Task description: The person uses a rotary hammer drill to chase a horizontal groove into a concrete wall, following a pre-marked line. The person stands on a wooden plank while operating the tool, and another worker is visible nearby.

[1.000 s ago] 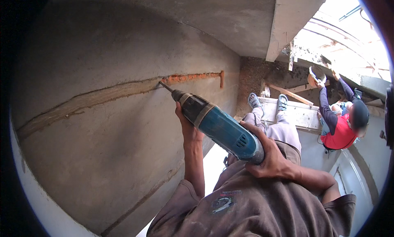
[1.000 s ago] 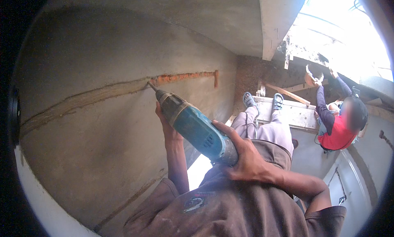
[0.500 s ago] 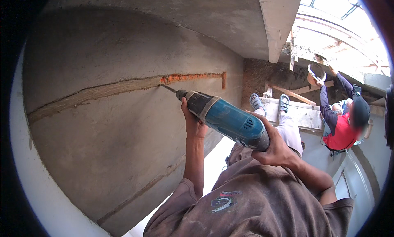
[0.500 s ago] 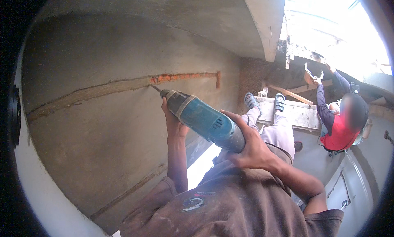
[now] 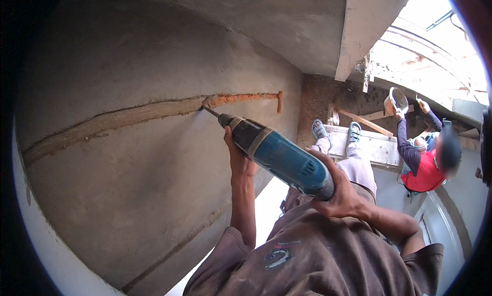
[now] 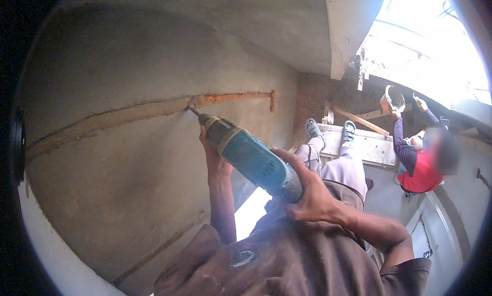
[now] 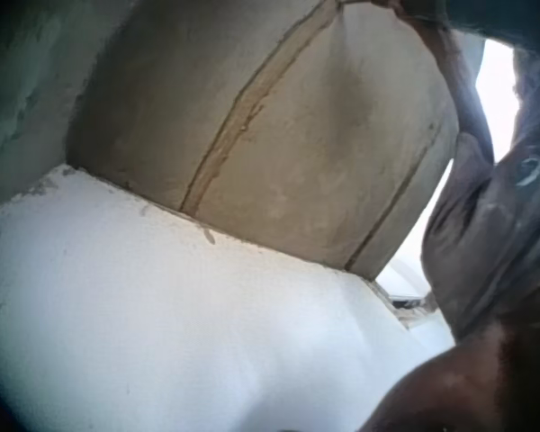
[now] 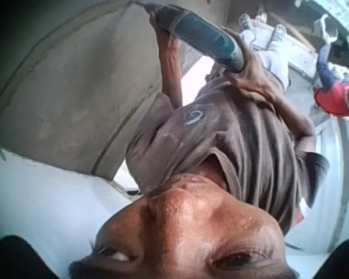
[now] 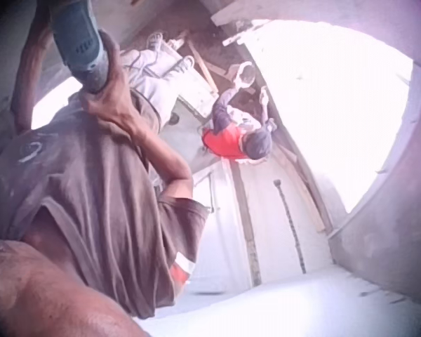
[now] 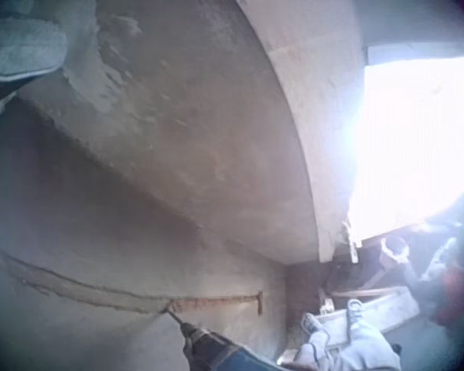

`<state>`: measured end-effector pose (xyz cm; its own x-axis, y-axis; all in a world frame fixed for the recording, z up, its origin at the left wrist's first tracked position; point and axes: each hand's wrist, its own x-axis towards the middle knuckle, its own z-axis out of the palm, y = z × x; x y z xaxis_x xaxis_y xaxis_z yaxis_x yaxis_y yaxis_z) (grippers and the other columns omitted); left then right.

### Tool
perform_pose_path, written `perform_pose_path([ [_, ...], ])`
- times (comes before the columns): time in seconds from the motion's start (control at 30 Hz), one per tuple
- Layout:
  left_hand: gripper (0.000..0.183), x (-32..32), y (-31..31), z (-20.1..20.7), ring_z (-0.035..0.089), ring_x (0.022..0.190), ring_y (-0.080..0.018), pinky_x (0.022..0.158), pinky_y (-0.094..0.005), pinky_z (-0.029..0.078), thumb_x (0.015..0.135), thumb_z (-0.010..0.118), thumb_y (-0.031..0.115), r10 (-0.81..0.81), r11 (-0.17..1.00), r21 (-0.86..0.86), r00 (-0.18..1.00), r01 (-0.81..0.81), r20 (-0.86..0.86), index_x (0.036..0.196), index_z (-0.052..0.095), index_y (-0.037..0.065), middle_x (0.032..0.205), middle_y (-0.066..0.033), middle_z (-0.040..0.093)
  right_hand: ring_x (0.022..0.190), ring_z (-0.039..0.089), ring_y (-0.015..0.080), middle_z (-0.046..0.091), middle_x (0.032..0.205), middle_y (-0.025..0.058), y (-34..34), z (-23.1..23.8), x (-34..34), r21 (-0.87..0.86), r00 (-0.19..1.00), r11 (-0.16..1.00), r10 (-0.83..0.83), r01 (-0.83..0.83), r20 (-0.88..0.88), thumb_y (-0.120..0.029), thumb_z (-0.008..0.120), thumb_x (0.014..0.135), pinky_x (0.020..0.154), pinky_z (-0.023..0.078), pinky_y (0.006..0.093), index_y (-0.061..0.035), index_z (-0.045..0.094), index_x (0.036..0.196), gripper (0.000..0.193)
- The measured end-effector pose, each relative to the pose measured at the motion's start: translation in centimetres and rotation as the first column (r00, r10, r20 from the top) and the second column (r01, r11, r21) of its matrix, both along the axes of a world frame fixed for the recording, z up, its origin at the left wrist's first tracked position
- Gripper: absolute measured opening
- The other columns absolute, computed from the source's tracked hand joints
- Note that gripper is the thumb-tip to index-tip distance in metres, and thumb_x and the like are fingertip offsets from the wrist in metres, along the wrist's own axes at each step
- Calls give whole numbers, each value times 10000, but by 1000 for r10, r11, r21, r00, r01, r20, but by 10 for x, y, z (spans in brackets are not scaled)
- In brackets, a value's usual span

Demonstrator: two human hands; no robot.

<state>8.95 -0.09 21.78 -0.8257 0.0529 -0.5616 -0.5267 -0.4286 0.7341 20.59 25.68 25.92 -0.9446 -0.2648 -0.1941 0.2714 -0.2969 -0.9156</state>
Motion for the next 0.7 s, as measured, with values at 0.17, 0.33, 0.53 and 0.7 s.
perform_pose_path([
  [0.17, 515, -4, 14, 6, 670, 1005, -169, 931, -389, 524, 969, 488, 623, -19, 999, 38, 999, 17, 47, 1178, 627, 172, 1010, -2, 700, 1206, 582, 326, 578, 1300, 243, 6, -4, 2, 44, 1000, 999, -6, 7, -29, -110, 716, 659, 1084, 415, 402, -7, 311, 1495, 935],
  [0.33, 546, -10, 49, 3, 617, 1119, -203, 992, -421, 503, 948, 554, 595, 54, 997, 42, 993, -59, 106, 1235, 582, 131, 1156, -39, 648, 1258, 532, 331, 545, 1312, 219, 51, 1, -2, 37, 981, 999, 11, -18, 192, -68, 694, 672, 1113, 385, 402, 7, 312, 1488, 905],
  [0.53, 626, -3, 76, 1, 538, 1240, -225, 1078, -409, 449, 931, 641, 523, -15, 999, 30, 995, 12, 103, 1340, 479, 78, 1302, -77, 569, 887, 700, 225, 657, 1016, 170, 92, -13, -15, -145, 962, 989, 34, 5, 271, -33, 633, 644, 767, 608, 346, -7, 358, 1430, 834],
  [0.7, 675, -9, 82, -3, 566, 1202, -189, 1006, -378, 480, 892, 674, 561, 39, 999, -39, 994, -35, 104, 1338, 495, 87, 1285, -59, 594, 871, 706, 227, 661, 1025, 168, 98, -21, -27, -111, 973, 994, 44, -19, 226, -121, 645, 660, 728, 622, 339, -19, 348, 1446, 847],
])
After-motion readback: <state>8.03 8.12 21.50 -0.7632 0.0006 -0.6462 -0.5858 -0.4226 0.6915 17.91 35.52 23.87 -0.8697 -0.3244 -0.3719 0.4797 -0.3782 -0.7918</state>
